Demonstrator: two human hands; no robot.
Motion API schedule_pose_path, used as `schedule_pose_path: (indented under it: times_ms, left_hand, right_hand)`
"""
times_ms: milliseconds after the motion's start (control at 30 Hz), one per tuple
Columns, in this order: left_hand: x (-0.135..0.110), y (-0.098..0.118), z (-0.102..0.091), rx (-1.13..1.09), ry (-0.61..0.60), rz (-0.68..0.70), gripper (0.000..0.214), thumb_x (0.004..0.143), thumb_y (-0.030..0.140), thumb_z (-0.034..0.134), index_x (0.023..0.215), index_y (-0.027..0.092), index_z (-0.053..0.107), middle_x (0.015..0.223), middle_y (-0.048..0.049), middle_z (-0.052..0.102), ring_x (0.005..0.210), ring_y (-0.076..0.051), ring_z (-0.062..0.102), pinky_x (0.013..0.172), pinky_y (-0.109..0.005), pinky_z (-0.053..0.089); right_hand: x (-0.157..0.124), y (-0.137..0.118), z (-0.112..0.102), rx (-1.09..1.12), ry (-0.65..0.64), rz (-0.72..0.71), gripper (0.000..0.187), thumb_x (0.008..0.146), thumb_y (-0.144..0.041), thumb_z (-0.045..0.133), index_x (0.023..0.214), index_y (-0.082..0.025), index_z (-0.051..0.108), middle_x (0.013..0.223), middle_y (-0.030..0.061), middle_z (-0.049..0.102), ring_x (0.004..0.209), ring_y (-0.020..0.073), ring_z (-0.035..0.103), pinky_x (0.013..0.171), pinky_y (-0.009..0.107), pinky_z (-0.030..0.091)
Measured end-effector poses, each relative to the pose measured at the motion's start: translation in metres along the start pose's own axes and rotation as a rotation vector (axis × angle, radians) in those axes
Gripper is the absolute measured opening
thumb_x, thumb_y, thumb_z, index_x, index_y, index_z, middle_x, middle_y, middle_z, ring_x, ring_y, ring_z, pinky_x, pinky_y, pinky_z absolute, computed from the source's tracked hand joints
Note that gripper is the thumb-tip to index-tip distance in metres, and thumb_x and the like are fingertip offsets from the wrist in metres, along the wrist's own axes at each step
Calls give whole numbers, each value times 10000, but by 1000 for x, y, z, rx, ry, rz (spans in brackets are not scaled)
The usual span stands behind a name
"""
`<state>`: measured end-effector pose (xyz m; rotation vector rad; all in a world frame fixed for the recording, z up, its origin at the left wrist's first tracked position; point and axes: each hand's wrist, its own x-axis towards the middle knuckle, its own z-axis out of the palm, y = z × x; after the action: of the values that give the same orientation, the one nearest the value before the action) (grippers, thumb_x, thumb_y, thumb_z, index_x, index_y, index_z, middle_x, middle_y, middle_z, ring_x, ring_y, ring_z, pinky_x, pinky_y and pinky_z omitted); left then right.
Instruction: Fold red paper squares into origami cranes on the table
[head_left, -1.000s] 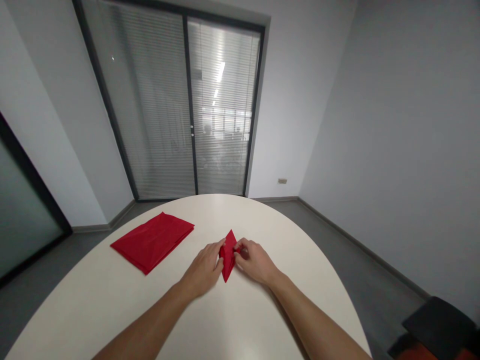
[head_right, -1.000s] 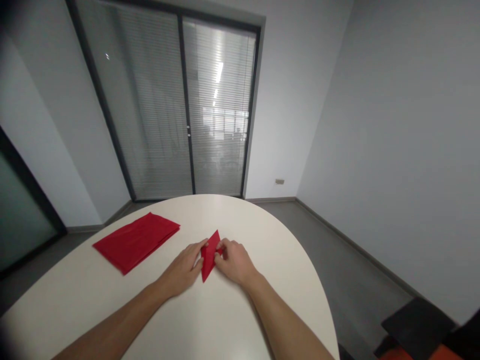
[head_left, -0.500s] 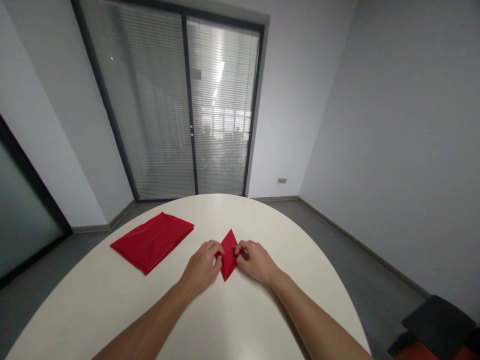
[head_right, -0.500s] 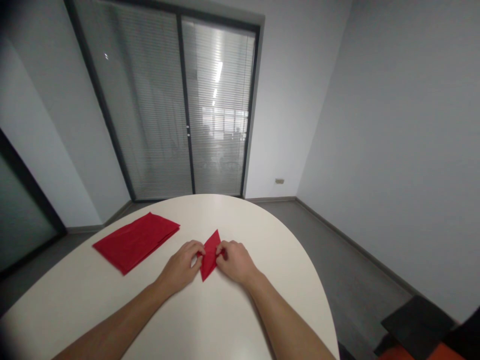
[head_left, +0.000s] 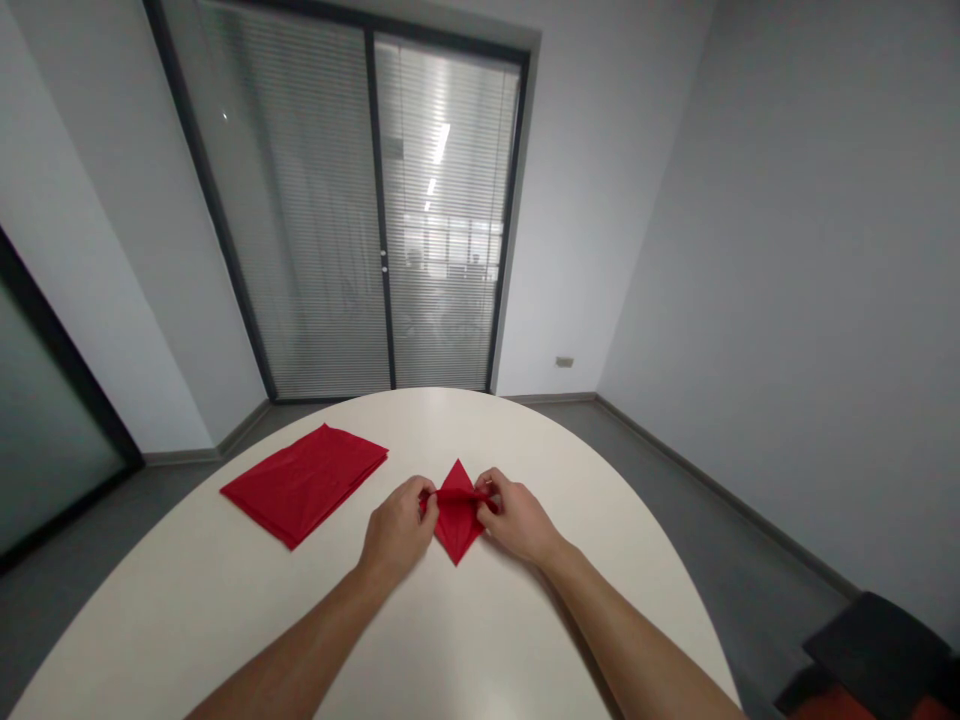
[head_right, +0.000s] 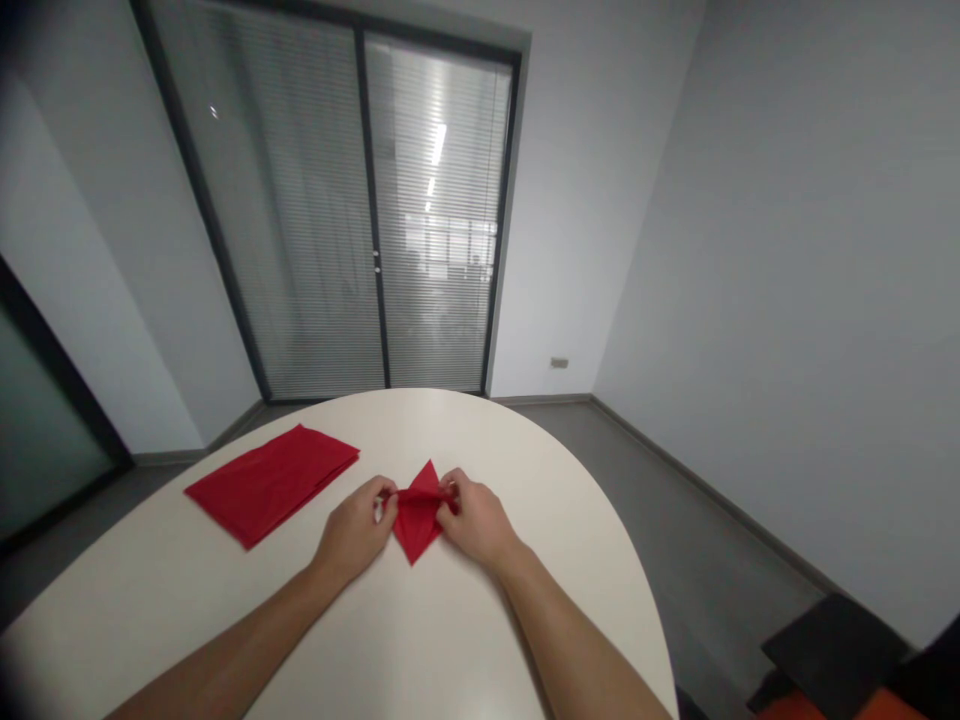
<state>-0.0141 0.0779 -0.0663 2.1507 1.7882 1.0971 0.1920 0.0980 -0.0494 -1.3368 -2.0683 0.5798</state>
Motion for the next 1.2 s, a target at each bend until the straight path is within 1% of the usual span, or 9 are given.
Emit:
schedule_pose_path:
  times_ms: [67,167,333,467,633,833,933,1033,1200]
  left_hand:
    - [0,0,0,5,9,-9,95,935,215,477,936,233,570,894,-10,699,771,-182,636,674,-286,418]
    - [0,0,1,1,22,-15,89,938,227,474,928,237,563,872,-2,698,750,-176,634,664,-279,412]
    - [-2,3,1,-2,39,15,23,898,260,545,899,243,561,804,24,673,701,-158,617,648,-260,409]
    - [-2,4,2,8,46,38,26,894,265,551,904,242,556,788,31,652,669,-147,596,634,-251,398]
    - [-1,3,5,11,79,0,23,888,240,551,893,240,528,728,45,598,612,-141,550,599,-247,363]
    - [-2,4,5,-16,78,-4,113,900,296,550,815,239,501,638,60,524,570,-141,516,578,-247,347]
    - [-2,8,3,-45,59,38,168,921,332,524,783,236,514,676,41,554,587,-144,529,595,-257,373]
    - [-2,11,0,-120,27,81,216,963,344,457,808,233,559,775,9,611,654,-155,575,666,-273,430]
    - [2,7,2,-258,25,89,235,973,298,414,866,223,610,992,-46,676,858,-187,636,781,-297,473]
  right_hand:
    - [0,0,0,-2,-3,-5,238,806,-133,551,1020,-231,587,932,16,717,758,164,622,671,247,395]
    - [1,1,0,-25,15,-5,115,885,-230,542,979,-228,608,900,26,714,753,174,621,668,257,401]
    - [2,2,0,-41,41,3,160,951,-306,499,1008,-221,622,890,46,718,763,183,626,682,268,409]
    - [2,2,2,-49,40,11,171,958,-328,496,1010,-224,622,880,45,716,746,182,623,667,264,400]
    - [1,1,4,-59,35,0,156,956,-328,505,981,-223,616,847,40,707,724,175,612,654,258,382]
    - [1,1,6,-65,42,9,133,947,-326,516,973,-221,593,807,29,688,681,166,582,624,251,355]
    - [1,2,6,-59,53,4,114,942,-330,520,948,-227,569,767,11,660,658,163,556,607,249,337]
    - [1,3,8,-45,61,2,103,936,-330,524,913,-232,543,745,-1,632,649,161,536,599,249,325]
    - [1,5,9,-11,58,-24,102,936,-322,516,889,-231,514,743,-9,607,652,156,517,601,250,323]
